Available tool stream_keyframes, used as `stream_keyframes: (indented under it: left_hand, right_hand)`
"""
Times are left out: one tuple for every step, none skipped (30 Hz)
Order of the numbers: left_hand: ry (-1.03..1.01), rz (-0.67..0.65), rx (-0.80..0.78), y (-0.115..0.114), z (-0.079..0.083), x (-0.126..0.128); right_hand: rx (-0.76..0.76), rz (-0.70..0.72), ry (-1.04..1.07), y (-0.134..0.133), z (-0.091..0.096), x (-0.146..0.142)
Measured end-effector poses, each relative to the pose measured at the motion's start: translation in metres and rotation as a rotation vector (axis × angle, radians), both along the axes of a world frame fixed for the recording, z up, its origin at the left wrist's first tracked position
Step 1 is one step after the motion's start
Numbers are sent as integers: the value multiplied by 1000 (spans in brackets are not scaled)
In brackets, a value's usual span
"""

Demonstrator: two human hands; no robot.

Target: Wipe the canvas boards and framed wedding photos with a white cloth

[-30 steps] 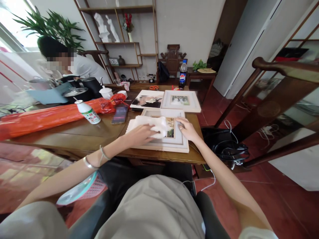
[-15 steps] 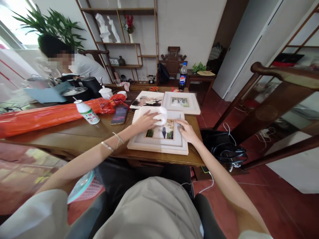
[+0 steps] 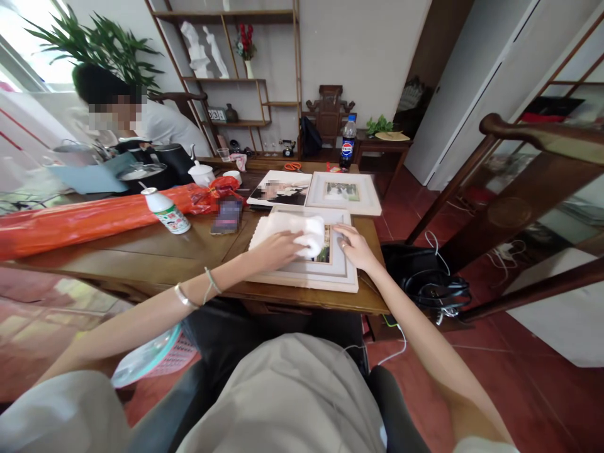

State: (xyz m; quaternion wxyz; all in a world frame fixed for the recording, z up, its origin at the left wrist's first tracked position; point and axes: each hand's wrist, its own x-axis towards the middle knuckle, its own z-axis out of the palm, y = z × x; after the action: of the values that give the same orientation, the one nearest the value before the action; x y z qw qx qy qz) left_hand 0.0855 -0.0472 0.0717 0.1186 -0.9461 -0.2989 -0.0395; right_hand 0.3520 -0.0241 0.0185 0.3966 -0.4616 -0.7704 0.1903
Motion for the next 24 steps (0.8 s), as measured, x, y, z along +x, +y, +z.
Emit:
stream_keyframes:
  left_hand:
    - [-1, -14, -16, -15, 1, 0]
    - [-5, -28, -28, -28, 3, 1]
    - [-13, -45, -35, -39, 4, 1]
    - [-20, -61, -38, -48, 6, 2]
    - [-26, -71, -36, -54, 7, 3]
    - [-30, -75, -30, -56, 7, 5]
    - [-31, -75, -21, -56, 6, 6]
    - [-31, -72, -9, -52, 4, 8]
    - [-32, -68, 1, -46, 2, 10]
    - [-38, -60, 7, -37, -1, 12]
    - [-52, -47, 8, -27, -3, 13]
    - [-77, -25, 1, -15, -5, 15]
    - [-113, 7, -11, -4, -6, 17]
    - [-154, 44, -27, 8, -6, 19]
    - [-194, 79, -37, 19, -6, 21]
    - [-226, 107, -38, 29, -5, 23]
    - [-244, 127, -28, 38, -4, 26]
    - [-248, 139, -11, 47, -4, 29]
    - [-241, 146, 9, 54, -4, 33]
    - [-227, 145, 23, 60, -5, 36]
    - [-207, 140, 28, 64, -6, 40]
    - [-183, 133, 20, 67, -7, 43]
    - [-157, 124, 5, 67, -8, 46]
    - [-133, 115, -12, 66, -9, 48]
  right_hand:
    - [2, -1, -2, 0, 0, 0]
    - [4, 0, -3, 0, 0, 0]
    - [7, 2, -4, 0, 0, 0]
    - [11, 6, -4, 0, 0, 0]
    - [15, 9, -4, 0, 0, 0]
    - [17, 10, -3, 0, 0, 0]
    - [17, 11, -3, 0, 0, 0]
    - [17, 13, -4, 1, -1, 0]
    - [17, 15, -3, 1, -1, 0]
    - [19, 18, -3, 1, -1, 1]
    - [22, 22, -4, 1, 0, 1]
    - [25, 28, -5, 1, 0, 1]
    - [28, 33, -6, 1, 0, 1]
    - [28, 38, -8, 1, 0, 1]
    - [25, 40, -9, 1, 0, 1]
    - [20, 37, -9, 0, 0, 1]
    - [15, 31, -6, 0, 0, 1]
    - [12, 24, -2, 0, -1, 1]
    - [9, 18, 3, 0, -1, 1]
    - [7, 13, 8, 1, -1, 1]
    - [6, 10, 11, 1, -2, 1]
    - [6, 9, 12, 2, -2, 1]
    - [6, 5, 11, 2, -3, 1]
    - [7, -1, 8, 3, -4, 1]
